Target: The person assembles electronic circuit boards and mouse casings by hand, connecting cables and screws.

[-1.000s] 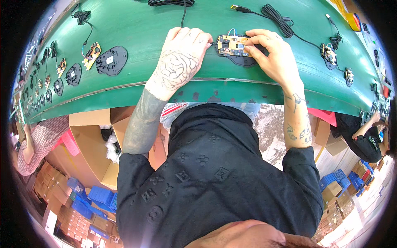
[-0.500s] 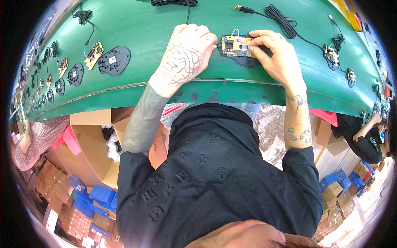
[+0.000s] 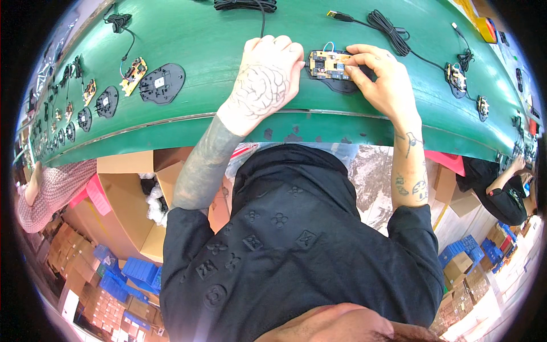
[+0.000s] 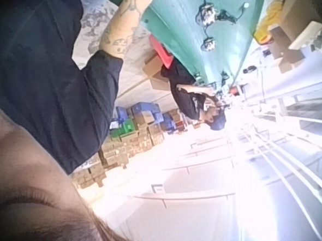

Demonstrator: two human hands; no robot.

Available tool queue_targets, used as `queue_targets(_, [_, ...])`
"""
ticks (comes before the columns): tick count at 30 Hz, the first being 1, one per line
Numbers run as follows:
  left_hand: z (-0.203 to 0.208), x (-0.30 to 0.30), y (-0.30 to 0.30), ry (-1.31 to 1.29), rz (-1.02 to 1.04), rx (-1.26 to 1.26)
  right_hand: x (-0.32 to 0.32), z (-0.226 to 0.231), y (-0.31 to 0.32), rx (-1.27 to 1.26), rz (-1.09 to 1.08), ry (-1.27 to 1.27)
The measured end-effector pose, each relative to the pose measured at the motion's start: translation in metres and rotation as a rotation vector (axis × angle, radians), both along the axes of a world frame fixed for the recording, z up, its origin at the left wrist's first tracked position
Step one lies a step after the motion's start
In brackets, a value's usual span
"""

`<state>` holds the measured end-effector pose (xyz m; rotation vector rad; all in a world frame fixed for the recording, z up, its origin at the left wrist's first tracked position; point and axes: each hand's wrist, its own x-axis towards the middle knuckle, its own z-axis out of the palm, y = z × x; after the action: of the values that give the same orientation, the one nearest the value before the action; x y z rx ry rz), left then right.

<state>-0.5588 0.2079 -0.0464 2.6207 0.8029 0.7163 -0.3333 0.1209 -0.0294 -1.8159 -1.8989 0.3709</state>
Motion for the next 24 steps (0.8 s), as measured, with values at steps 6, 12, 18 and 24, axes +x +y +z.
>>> queue_targets(6, [-0.003, -0.004, 0.003, -0.006, -0.015, -0.047, -0.002, 0.002, 0.001, 0.012, 0.029, -0.004])
queue_targets(12, [0.0, 0.004, 0.001, 0.084, -0.001, 0.019, -0.002, 0.006, 0.0, -0.022, 0.018, -0.007])
queue_targets(18, [-0.004, 0.007, -0.008, 0.049, 0.089, 0.17, -0.002, 0.005, 0.0, -0.005, 0.015, -0.012])
queue_targets(24, [-0.004, 0.001, 0.009, 0.068, 0.054, -0.029, -0.017, 0.02, 0.01, -0.033, 0.028, 0.059])
